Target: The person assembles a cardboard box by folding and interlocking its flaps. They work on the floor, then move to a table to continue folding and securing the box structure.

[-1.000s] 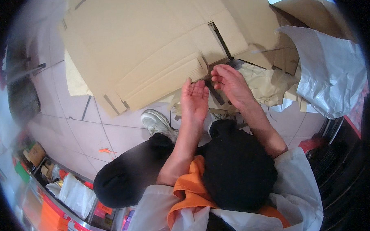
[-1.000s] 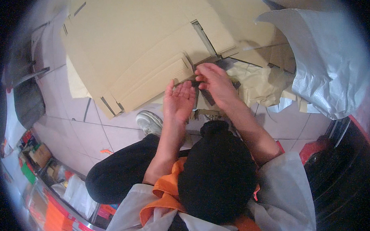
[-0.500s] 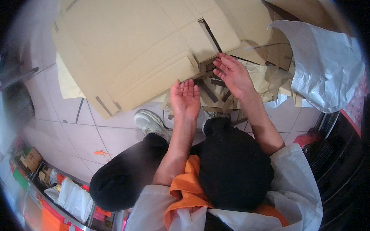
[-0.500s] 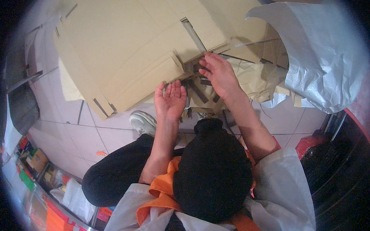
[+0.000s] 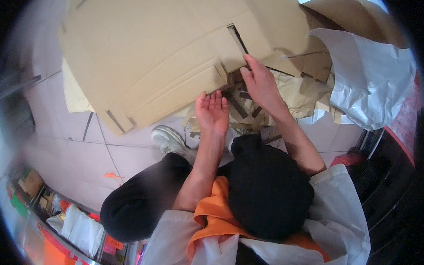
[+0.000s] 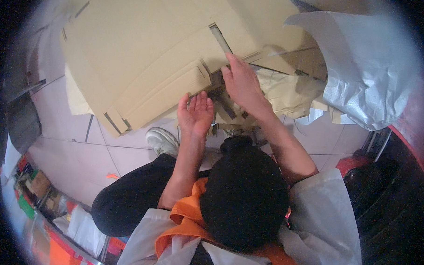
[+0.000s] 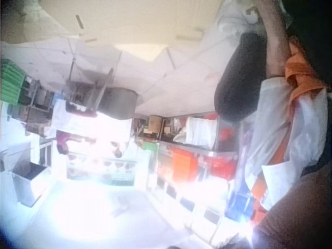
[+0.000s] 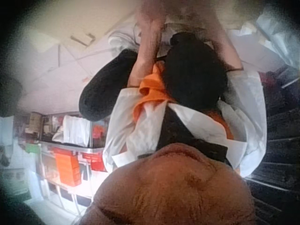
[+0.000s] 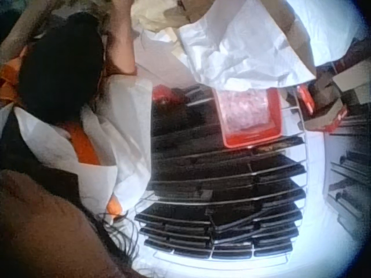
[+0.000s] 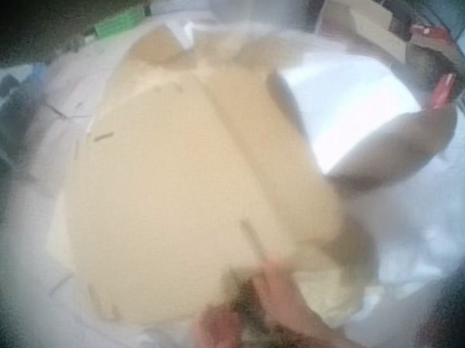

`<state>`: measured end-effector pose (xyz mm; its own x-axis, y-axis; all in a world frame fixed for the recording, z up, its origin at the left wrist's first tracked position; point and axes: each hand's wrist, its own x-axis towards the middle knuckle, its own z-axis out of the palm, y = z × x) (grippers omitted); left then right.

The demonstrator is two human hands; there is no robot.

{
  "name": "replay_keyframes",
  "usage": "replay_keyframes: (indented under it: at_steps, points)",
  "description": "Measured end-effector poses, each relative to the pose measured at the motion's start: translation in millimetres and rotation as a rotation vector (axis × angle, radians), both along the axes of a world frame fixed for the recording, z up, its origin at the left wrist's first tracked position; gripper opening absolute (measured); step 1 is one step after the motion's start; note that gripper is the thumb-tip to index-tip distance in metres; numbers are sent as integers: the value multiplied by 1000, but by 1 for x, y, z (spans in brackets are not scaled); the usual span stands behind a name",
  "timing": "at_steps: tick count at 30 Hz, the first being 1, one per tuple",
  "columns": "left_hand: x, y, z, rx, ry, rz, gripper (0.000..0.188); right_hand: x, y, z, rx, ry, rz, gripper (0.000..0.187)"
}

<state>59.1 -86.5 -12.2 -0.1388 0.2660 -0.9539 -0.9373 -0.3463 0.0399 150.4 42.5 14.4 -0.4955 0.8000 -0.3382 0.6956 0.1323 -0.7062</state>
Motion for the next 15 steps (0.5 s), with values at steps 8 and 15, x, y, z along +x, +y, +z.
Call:
replay_keyframes:
  at_steps: [8,15]
  points:
    - [-3,2,-1,-14,-40,-4,44,-8,32,0,-142,-53,64,33]
    - [-1,4,-9,-16,-48,-18,40,-17,73,-16,-284,-233,303,41]
